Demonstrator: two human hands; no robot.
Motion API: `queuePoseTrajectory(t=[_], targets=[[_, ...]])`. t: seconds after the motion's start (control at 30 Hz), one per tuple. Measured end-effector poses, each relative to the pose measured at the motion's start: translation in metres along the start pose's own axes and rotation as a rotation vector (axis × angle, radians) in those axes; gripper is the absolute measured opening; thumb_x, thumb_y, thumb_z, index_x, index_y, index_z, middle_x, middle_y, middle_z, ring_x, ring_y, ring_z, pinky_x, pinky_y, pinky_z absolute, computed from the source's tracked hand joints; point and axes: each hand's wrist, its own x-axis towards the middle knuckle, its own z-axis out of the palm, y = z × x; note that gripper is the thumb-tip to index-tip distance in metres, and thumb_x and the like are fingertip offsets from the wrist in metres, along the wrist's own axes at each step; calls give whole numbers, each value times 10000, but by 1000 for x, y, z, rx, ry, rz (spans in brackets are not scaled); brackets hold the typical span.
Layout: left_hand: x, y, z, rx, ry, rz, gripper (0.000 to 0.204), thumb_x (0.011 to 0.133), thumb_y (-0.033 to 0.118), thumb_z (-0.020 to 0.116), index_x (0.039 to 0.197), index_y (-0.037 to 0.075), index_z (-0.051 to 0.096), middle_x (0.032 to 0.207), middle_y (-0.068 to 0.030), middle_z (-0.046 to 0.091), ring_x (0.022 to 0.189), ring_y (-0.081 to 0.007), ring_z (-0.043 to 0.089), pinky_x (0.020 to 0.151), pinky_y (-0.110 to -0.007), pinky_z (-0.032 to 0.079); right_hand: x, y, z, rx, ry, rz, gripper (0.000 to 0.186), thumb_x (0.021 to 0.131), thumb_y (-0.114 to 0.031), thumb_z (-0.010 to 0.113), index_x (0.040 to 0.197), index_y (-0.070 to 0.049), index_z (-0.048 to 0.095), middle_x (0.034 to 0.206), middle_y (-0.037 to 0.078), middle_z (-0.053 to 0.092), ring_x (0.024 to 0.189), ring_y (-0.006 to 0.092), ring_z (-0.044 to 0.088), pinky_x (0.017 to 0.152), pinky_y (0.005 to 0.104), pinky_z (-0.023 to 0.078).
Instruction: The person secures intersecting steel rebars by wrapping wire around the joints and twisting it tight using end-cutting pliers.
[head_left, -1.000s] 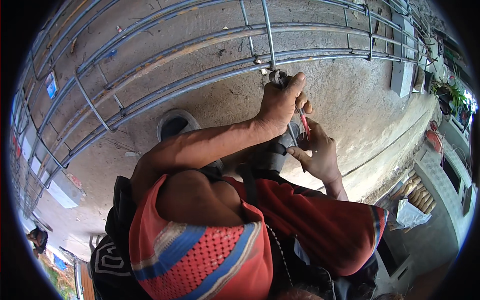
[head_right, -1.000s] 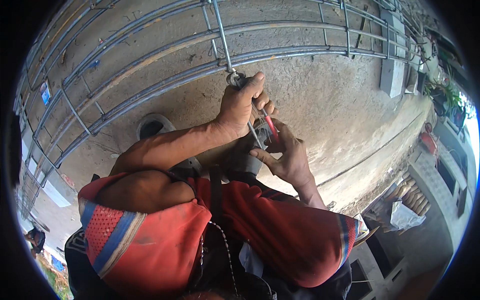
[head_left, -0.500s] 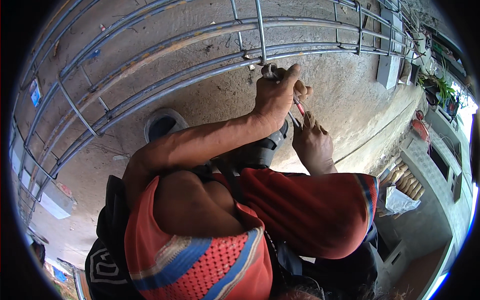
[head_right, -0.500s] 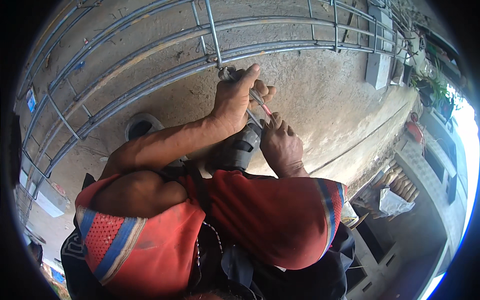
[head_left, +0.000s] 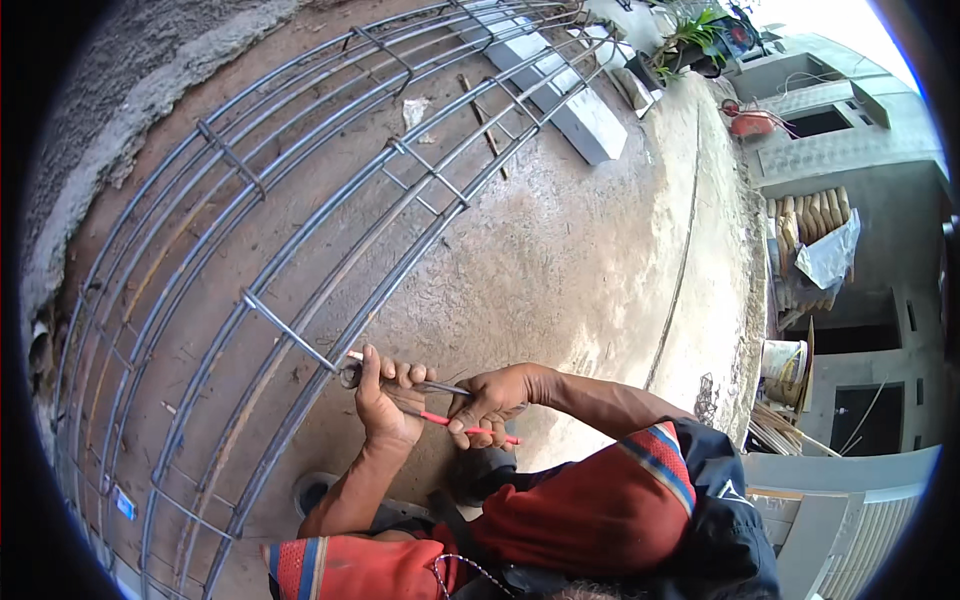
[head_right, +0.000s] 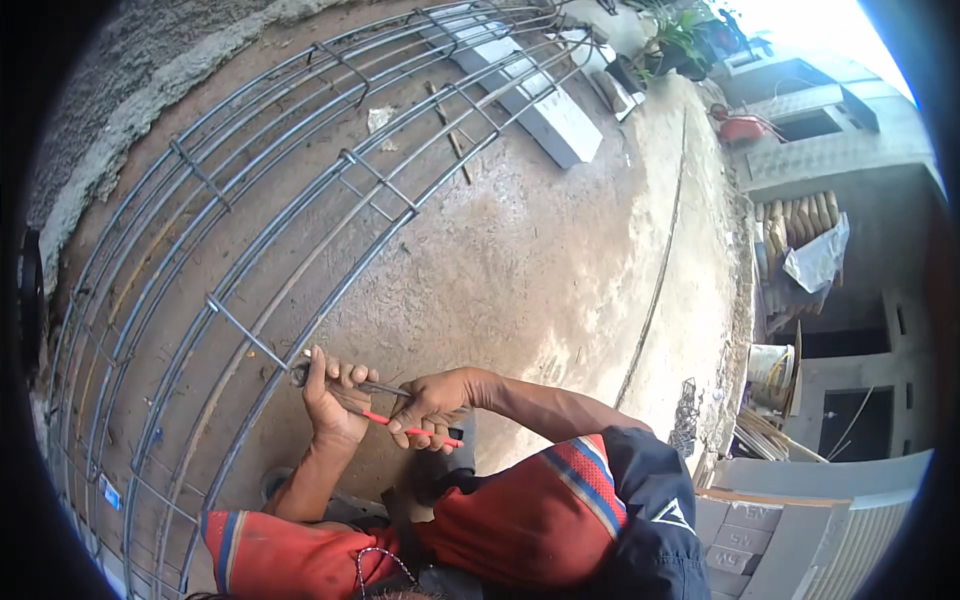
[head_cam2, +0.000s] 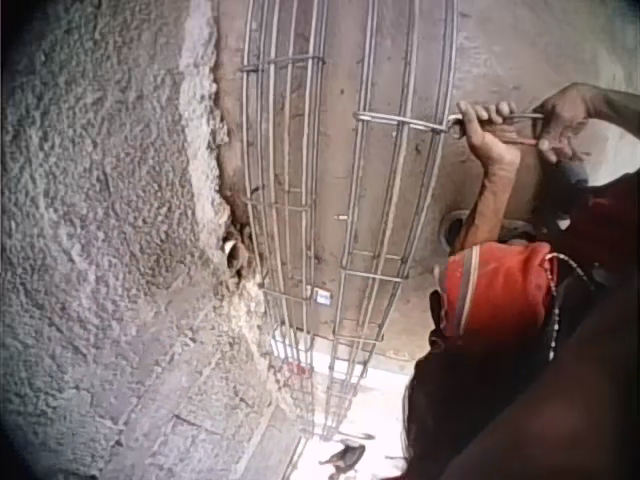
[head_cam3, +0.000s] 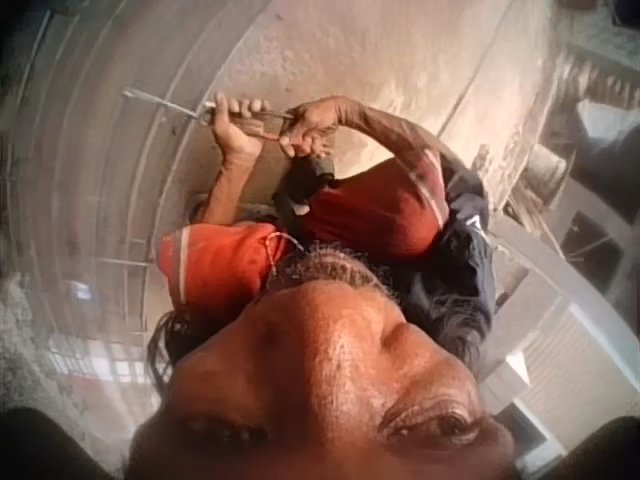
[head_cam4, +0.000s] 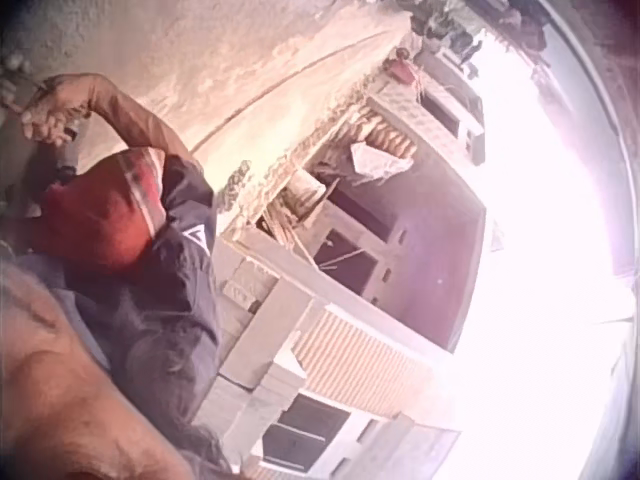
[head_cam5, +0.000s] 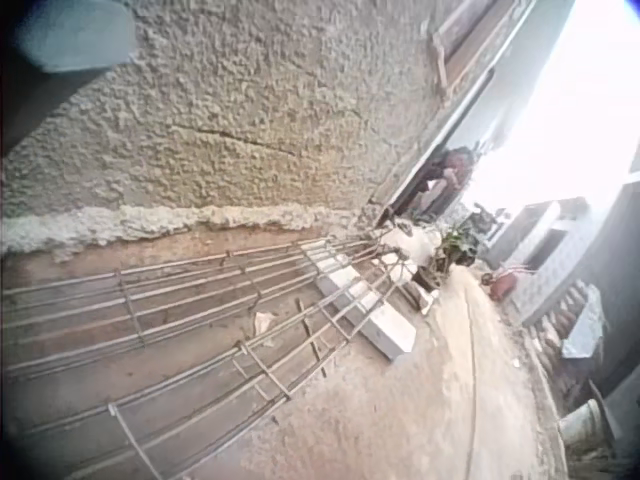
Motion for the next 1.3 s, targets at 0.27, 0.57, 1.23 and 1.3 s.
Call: queuePoseTrajectory(t=[0.27, 0.57, 1.23, 1.3], targets=[[4, -4, 12, -51, 166, 92, 380, 896, 415, 527, 655, 147, 408, 593, -5, 430, 669, -177, 527, 745, -381, 468, -11, 29, 52, -1802, 1353, -340, 719, 803, -485, 567, 1234, 69, 416, 999, 172, 546, 845, 302, 570, 714, 399, 471], [7, -9, -3, -80, 54, 58, 188, 842, 237, 611, 754, 89, 535, 718, -58, 562, 761, -212, 581, 838, -432, 472, -1, 8, 37, -1563, 998, -41, 514, 880, -438, 496, 971, 66, 543, 640, 226, 564, 562, 331, 621, 459, 403, 497], [3, -4, 11, 44, 235, 137, 310, 859, 362, 607, 758, 87, 508, 697, -76, 549, 773, -247, 607, 736, -398, 502, -11, 9, 37, -1557, 1014, -139, 506, 865, -296, 569, 1253, 8, 454, 787, 160, 587, 647, 284, 614, 569, 350, 509], [-7, -2, 0, 134, 242, 170, 261, 851, 314, 628, 866, 70, 536, 796, -92, 590, 866, -248, 624, 758, -377, 512, -10, -9, 24, -381, 408, 19, 472, 932, -341, 460, 1188, 53, 492, 650, 136, 571, 525, 244, 603, 496, 334, 515]])
